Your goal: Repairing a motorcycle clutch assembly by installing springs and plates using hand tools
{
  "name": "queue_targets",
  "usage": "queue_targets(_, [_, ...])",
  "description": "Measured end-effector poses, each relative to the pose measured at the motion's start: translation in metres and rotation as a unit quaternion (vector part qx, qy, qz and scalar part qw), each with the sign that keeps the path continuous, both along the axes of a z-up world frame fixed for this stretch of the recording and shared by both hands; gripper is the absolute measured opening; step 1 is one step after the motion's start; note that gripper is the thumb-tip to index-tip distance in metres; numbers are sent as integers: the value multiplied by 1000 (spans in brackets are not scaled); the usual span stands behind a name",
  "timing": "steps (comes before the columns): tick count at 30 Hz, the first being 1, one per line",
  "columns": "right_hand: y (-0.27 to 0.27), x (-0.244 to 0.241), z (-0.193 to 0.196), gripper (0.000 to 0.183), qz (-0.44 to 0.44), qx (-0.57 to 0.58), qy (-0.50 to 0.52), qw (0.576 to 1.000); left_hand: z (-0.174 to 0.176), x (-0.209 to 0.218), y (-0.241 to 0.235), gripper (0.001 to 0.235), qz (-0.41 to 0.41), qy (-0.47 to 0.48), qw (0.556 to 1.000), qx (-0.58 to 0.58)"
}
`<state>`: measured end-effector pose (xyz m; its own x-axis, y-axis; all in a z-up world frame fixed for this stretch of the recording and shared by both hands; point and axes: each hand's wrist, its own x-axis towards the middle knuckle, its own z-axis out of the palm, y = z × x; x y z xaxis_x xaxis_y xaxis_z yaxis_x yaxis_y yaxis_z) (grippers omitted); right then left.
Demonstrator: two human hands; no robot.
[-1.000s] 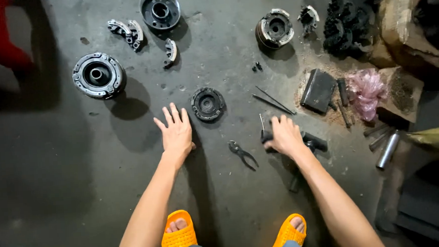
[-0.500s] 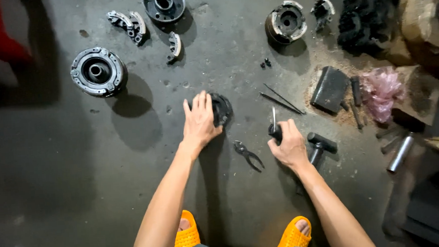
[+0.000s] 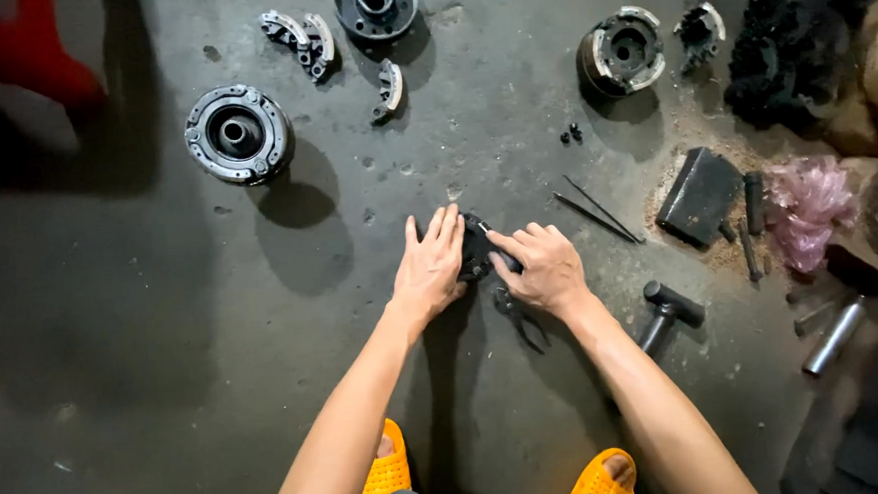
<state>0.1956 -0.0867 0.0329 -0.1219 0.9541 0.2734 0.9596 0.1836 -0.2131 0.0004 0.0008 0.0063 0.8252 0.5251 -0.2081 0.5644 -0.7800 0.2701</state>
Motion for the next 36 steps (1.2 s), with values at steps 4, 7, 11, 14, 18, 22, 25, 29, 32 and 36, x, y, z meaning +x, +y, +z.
queue_targets(4, [3, 2, -5, 26, 3, -2, -13, 1000, 3, 0, 2, 109, 0, 0, 1000, -16])
queue_targets(7, [5, 2, -3, 26, 17, -4, -5, 1000, 1, 2, 2, 104, 2, 2, 1000, -7])
queue_targets(11, [6, 2, -2, 25, 12, 0, -9, 1000, 5, 2, 2, 107, -4, 12, 1000, -10])
queue_targets(14, [7, 3, -3, 24, 15, -2, -5, 1000, 6, 1, 2, 108, -5, 16, 1000, -11])
queue_targets(18, [10, 22, -24, 25, 65, -4, -59, 996, 20, -1, 9, 105, 3, -3, 999, -44])
queue_targets(22, [32, 34, -9, 22, 119, -31, -83, 989, -16, 9, 15, 79, 71, -62, 990, -109])
queue_targets(25, [51, 39, 7, 17, 181, -45, -120, 975, -52, 29, 21, 36, 154, -148, 976, -42])
queue_targets(29, [63, 50, 6, 28, 242, -165, -131, 947, -52, 44, 34, 9, 216, -129, 959, -131])
queue_targets(32, [74, 53, 7, 28, 247, -244, -134, 928, -42, 45, 40, 5, 229, -125, 949, -174])
queue_targets(36, [90, 51, 13, 18, 257, -324, -138, 900, -79, 55, 34, 7, 234, -141, 945, -179])
